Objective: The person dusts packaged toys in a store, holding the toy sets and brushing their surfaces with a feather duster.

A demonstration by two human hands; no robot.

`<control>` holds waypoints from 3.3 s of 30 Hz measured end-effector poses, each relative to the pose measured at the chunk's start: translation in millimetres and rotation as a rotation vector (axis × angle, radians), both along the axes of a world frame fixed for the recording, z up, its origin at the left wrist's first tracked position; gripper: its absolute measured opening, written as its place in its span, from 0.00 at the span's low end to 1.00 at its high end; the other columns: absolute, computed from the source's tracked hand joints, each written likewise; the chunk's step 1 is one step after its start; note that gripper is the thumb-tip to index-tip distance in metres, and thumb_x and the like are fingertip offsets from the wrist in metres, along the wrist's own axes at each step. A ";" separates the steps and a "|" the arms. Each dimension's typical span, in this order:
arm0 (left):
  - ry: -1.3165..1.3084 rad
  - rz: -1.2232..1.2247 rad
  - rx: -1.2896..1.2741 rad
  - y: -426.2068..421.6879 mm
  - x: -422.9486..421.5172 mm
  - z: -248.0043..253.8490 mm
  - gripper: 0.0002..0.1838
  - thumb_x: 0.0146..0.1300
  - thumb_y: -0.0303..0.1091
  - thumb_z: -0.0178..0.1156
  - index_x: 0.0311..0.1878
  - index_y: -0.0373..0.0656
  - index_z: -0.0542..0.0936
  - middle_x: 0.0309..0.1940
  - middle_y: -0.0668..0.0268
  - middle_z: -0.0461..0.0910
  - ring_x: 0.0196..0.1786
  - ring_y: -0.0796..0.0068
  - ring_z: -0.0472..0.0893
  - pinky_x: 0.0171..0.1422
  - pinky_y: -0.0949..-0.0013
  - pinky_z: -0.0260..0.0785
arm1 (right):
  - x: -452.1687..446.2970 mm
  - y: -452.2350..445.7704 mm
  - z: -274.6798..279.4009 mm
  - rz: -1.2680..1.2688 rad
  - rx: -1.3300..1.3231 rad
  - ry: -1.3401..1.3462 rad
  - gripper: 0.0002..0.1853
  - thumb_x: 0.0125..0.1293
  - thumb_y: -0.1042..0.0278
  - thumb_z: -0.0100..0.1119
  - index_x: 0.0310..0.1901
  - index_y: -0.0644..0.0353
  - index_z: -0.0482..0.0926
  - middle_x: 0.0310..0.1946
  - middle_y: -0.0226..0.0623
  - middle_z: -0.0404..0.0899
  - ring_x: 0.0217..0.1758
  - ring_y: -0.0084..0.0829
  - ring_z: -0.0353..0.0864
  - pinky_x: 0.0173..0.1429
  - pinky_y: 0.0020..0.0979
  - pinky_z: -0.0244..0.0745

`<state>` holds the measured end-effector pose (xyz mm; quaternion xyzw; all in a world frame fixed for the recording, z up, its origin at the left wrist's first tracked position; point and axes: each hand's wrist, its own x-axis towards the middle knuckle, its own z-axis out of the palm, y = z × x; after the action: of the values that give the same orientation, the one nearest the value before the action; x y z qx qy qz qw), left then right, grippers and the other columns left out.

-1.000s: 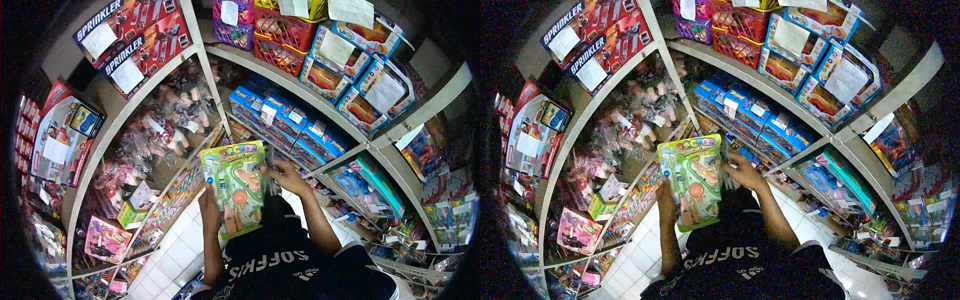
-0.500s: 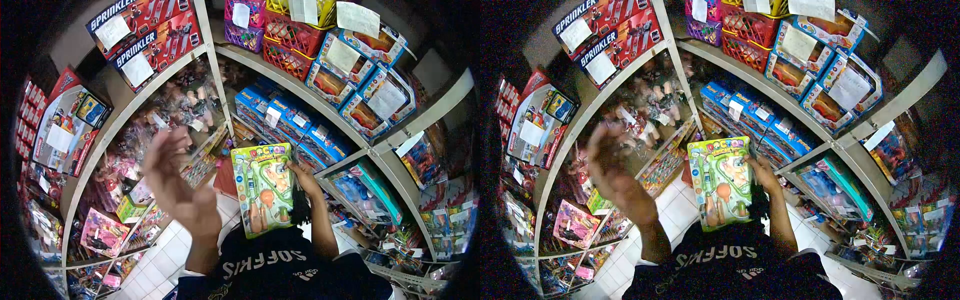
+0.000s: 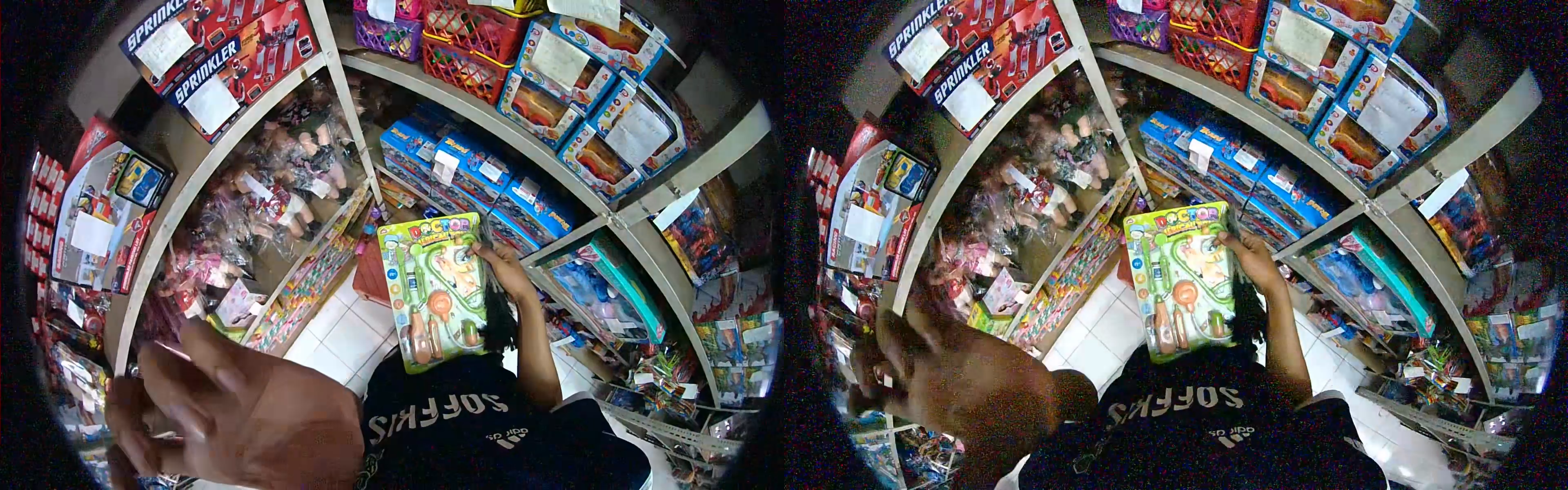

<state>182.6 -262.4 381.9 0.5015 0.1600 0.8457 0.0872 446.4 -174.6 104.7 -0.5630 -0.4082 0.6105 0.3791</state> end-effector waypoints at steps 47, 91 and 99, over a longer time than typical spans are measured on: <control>0.076 -0.494 -1.490 -10.0 17.6 -264.4 0.19 0.76 0.41 0.46 0.50 0.34 0.78 0.37 0.72 0.79 0.40 0.86 0.73 0.47 0.76 0.67 | 12.0 6.7 65.4 0.047 0.047 -0.225 0.18 0.69 0.51 0.55 0.42 0.58 0.85 0.28 0.29 0.78 0.33 0.20 0.74 0.44 0.24 0.69; -0.083 -0.086 -1.326 -3.4 132.7 -248.2 0.16 0.74 0.33 0.45 0.47 0.28 0.77 0.37 0.63 0.82 0.42 0.77 0.78 0.50 0.73 0.70 | 123.0 -0.4 58.7 0.048 0.294 -0.198 0.20 0.71 0.49 0.52 0.35 0.60 0.75 0.26 0.23 0.69 0.28 0.15 0.62 0.31 0.21 0.58; 0.058 -0.027 -1.370 -10.6 129.3 -280.2 0.17 0.73 0.34 0.46 0.46 0.28 0.78 0.35 0.64 0.81 0.41 0.77 0.77 0.49 0.72 0.70 | 122.4 8.9 44.8 -0.008 0.318 -0.083 0.18 0.73 0.52 0.51 0.31 0.57 0.73 0.23 0.22 0.66 0.24 0.15 0.60 0.29 0.22 0.56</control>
<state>311.9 -273.0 101.7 0.3575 0.6549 0.5390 0.3909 568.8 -165.6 149.5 -0.5224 -0.5128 0.5129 0.4485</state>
